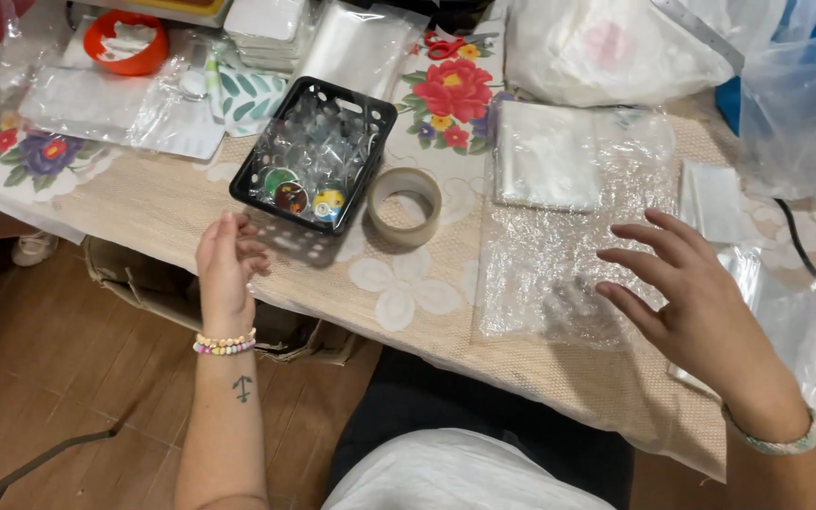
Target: The person attaches a metal ring to a small circular badge and places it in a black plastic basket. They then wrap a white rectangular item in bubble wrap, secure it with a strip of tape cut from a roll using scissors, and place the wrapped item into a clear plastic bag. Finally, they place a small white packet into another clear plastic bag.
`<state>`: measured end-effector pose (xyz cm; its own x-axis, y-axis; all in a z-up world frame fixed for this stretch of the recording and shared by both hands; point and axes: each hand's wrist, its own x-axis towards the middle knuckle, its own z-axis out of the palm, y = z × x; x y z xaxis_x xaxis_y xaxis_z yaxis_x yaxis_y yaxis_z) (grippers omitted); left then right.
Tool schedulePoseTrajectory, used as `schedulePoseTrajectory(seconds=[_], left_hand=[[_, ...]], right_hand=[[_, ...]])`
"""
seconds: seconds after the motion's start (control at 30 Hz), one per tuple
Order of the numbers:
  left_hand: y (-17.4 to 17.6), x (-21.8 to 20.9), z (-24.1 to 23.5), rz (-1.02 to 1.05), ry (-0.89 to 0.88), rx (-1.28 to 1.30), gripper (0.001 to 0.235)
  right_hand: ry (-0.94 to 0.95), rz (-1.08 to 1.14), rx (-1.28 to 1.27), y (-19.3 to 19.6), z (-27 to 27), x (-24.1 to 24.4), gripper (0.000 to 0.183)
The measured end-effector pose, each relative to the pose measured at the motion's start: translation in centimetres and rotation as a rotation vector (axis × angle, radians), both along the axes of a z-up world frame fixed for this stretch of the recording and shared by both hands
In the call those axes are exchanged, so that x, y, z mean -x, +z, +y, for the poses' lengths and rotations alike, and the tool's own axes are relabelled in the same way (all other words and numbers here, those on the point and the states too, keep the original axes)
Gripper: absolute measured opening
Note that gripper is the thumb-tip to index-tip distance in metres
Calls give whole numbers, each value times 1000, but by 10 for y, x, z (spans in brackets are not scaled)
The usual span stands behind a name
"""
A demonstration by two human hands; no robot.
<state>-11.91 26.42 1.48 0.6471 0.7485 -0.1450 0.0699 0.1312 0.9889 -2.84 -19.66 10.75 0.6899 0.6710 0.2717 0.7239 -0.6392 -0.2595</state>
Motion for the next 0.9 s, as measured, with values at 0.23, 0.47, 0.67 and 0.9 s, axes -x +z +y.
schedulePoseTrajectory(seconds=[0.23, 0.47, 0.67, 0.9], left_hand=[[-13, 2, 6, -69, -293, 140, 21], [-13, 4, 3, -71, -263, 128, 7], [2, -8, 0, -135, -145, -419, 10], [29, -12, 0, 32, -284, -369, 3]], right_hand=[[207, -72, -56, 14, 46, 3, 31], [238, -124, -46, 26, 61, 5, 30], [191, -82, -6, 20, 49, 1, 31], [307, -54, 20, 19, 91, -6, 38]])
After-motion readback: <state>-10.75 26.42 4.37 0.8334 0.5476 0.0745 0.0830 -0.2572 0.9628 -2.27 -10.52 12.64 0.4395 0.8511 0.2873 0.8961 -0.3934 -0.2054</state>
